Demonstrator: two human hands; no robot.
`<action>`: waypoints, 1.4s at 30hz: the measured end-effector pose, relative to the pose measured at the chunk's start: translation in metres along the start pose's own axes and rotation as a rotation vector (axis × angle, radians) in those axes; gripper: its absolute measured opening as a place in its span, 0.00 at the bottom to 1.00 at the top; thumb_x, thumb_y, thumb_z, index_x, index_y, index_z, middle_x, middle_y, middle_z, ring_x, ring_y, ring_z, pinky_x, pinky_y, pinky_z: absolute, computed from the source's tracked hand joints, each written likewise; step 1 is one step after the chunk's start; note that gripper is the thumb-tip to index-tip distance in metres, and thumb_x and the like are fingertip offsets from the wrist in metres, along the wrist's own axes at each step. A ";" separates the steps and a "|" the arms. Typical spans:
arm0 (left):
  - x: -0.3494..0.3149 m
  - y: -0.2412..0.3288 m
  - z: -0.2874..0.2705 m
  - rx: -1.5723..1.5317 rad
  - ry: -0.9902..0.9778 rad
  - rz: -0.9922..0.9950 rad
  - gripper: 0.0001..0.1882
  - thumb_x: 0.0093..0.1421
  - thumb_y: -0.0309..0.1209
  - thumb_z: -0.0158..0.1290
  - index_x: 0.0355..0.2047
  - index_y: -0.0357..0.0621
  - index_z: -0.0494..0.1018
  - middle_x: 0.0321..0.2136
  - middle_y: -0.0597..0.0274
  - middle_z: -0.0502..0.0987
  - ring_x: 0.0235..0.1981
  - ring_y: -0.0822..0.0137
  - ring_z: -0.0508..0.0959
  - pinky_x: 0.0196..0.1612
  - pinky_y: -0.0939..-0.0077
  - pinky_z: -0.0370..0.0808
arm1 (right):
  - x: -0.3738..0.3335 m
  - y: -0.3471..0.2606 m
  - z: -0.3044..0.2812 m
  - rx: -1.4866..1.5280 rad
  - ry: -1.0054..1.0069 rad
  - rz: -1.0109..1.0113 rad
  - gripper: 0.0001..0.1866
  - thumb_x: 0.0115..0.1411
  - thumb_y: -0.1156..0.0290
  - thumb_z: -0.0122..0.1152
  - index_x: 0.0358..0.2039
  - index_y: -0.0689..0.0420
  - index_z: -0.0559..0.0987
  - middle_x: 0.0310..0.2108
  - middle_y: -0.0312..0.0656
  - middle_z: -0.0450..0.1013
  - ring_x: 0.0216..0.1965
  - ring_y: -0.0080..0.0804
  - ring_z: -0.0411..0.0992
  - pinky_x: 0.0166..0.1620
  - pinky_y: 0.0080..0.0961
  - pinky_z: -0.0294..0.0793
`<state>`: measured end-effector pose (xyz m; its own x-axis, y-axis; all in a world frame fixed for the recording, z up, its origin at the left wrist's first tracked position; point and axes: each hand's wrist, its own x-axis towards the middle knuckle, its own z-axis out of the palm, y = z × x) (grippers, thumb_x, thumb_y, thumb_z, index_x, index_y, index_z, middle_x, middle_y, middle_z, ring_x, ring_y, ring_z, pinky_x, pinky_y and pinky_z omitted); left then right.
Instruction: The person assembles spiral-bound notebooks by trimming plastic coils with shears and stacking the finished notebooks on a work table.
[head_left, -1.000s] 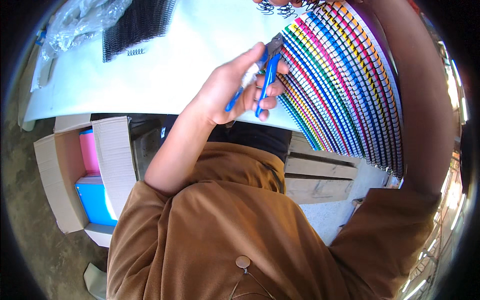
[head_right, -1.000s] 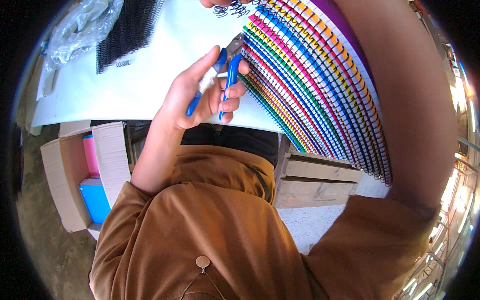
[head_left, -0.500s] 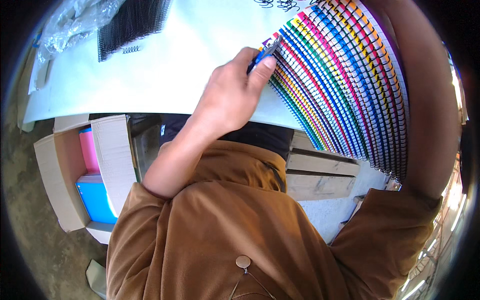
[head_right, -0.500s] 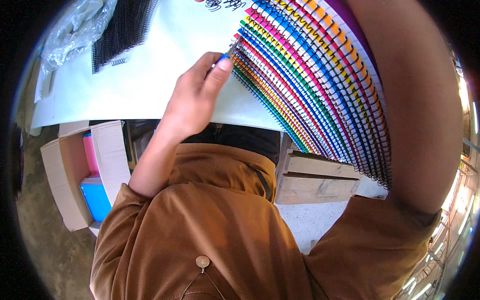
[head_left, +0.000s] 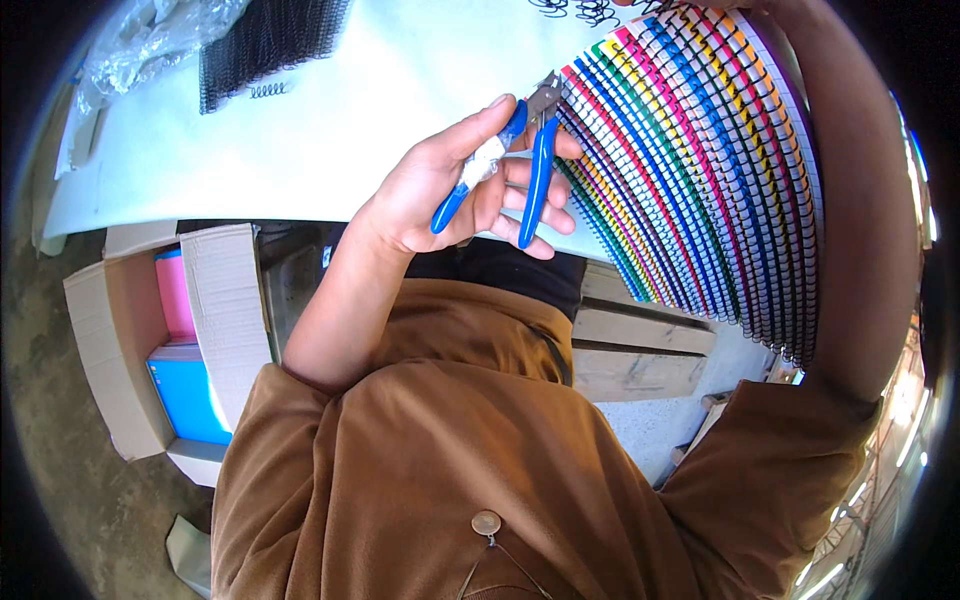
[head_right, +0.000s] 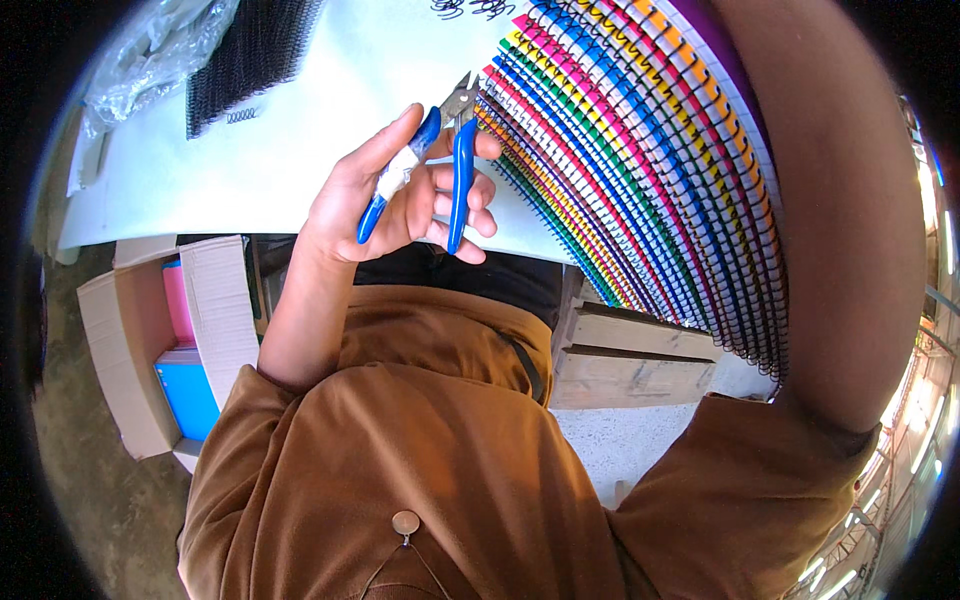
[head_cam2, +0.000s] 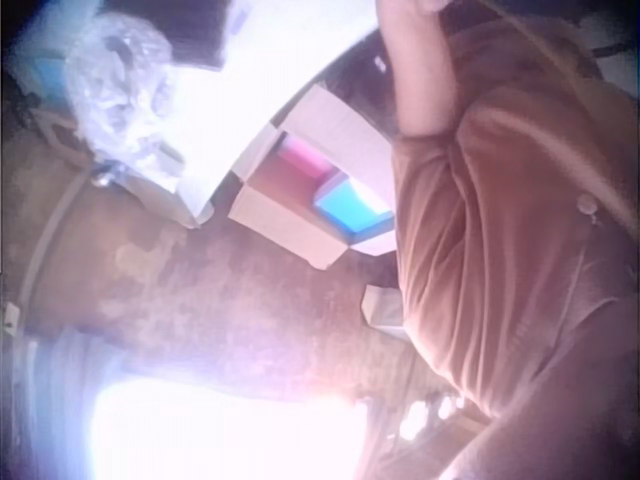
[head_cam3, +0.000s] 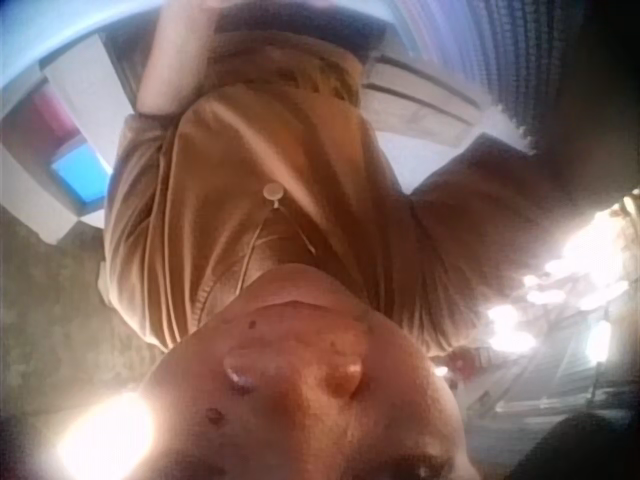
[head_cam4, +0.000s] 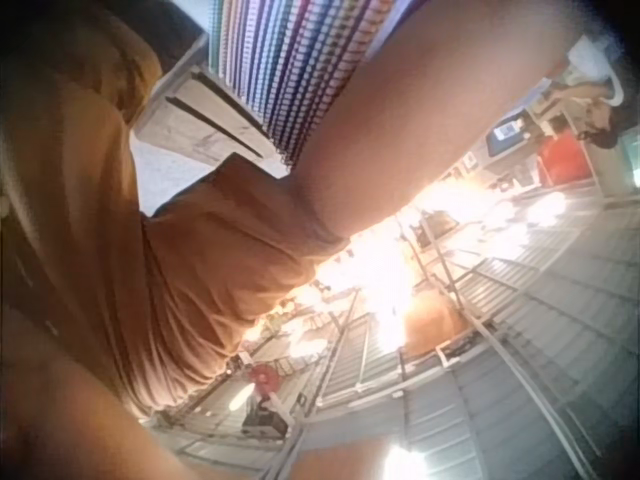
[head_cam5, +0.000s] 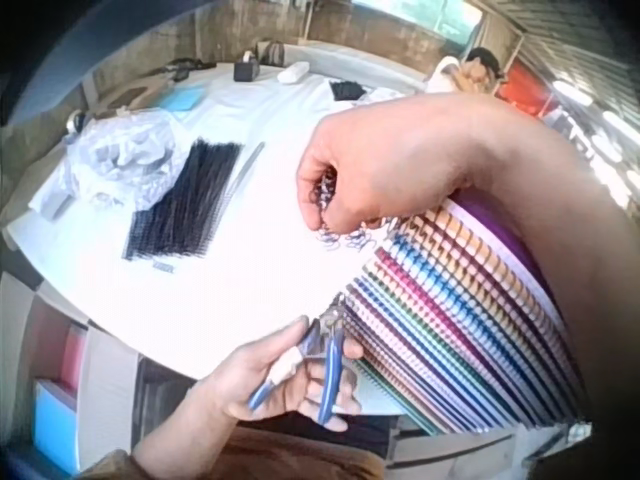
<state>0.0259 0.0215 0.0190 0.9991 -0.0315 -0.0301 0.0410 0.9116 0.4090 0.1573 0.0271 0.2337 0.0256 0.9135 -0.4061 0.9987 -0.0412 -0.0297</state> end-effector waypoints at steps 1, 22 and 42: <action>0.000 0.001 0.006 0.015 0.055 -0.021 0.35 0.65 0.57 0.24 0.54 0.39 0.63 0.33 0.50 0.72 0.40 0.53 0.76 0.41 0.51 0.76 | 0.001 0.000 0.000 0.008 -0.040 0.076 0.09 0.48 0.73 0.58 0.32 0.60 0.80 0.25 0.39 0.76 0.25 0.25 0.71 0.30 0.21 0.68; 0.004 -0.016 0.018 1.064 0.665 0.152 0.26 0.65 0.53 0.38 0.42 0.40 0.68 0.18 0.70 0.62 0.18 0.76 0.64 0.21 0.81 0.63 | -0.001 0.001 0.004 0.021 -0.026 0.052 0.09 0.48 0.74 0.59 0.32 0.62 0.79 0.24 0.38 0.75 0.24 0.23 0.70 0.28 0.20 0.68; 0.000 -0.011 -0.015 -0.225 0.011 -0.066 0.33 0.65 0.54 0.30 0.54 0.35 0.61 0.32 0.50 0.70 0.36 0.49 0.77 0.41 0.42 0.75 | -0.011 0.008 0.010 -0.058 0.116 -0.169 0.10 0.49 0.73 0.59 0.33 0.62 0.79 0.25 0.39 0.75 0.25 0.24 0.70 0.29 0.20 0.68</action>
<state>0.0253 0.0175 0.0009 0.9941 -0.0905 -0.0602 0.1005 0.9761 0.1925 0.1649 0.0124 0.2286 -0.1409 0.9460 -0.2918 0.9900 0.1367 -0.0349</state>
